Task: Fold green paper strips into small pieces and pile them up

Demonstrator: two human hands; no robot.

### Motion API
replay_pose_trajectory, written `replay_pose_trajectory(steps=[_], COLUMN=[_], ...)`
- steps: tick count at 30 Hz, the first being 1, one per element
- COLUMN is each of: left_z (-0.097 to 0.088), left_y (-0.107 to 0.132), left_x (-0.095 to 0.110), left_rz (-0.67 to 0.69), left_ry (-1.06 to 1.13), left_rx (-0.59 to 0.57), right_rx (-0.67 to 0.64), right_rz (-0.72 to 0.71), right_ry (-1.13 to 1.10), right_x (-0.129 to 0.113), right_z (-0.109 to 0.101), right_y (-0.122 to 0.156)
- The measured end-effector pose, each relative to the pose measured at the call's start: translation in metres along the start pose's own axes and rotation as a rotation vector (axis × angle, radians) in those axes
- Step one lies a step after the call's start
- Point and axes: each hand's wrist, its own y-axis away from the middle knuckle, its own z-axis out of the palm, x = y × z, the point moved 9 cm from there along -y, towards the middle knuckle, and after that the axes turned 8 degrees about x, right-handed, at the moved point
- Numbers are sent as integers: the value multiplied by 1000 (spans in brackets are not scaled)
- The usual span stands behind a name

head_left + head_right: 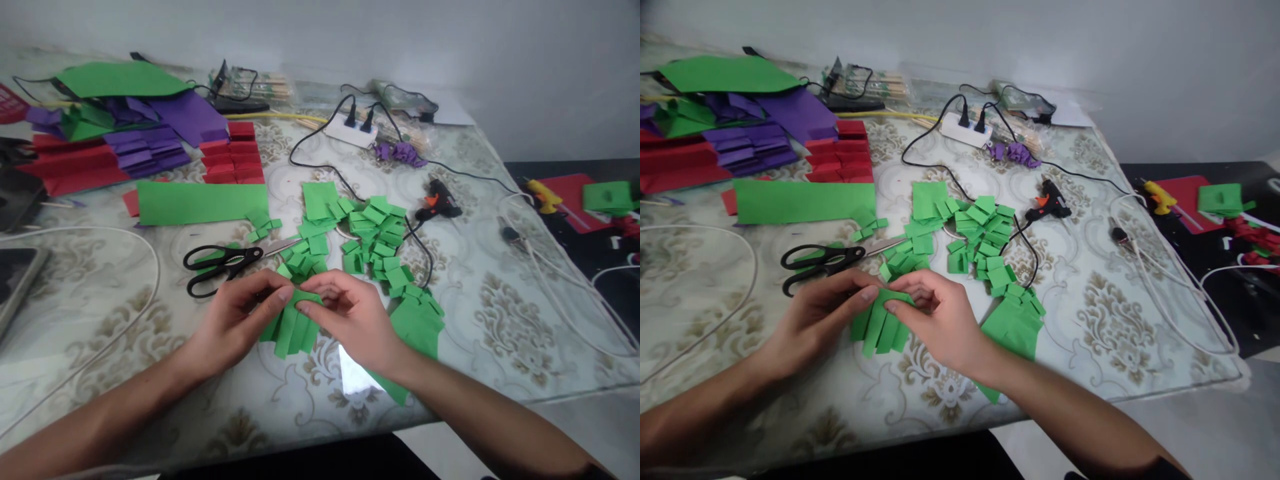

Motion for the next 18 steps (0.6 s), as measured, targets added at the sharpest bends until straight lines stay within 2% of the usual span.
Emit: replay_pose_trajectory(steps=[4,10,13,18], left_z=[0,11,6,-6], left_y=[0,3,0,-3], left_x=[-2,-16,-14,-6], left_rz=[-18,-66,-67,-17], left_ry=[36,-11,-31,-77], left_rx=[5,-98,-45,48], right_rx=[4,88,96,16], right_rz=[5,-11,-6,54], right_ry=[-10,53,36,8], right_x=[-1,-4,-4,2], right_z=[-2,-14,-15,-6], right_y=[-2,-7,-8,-6])
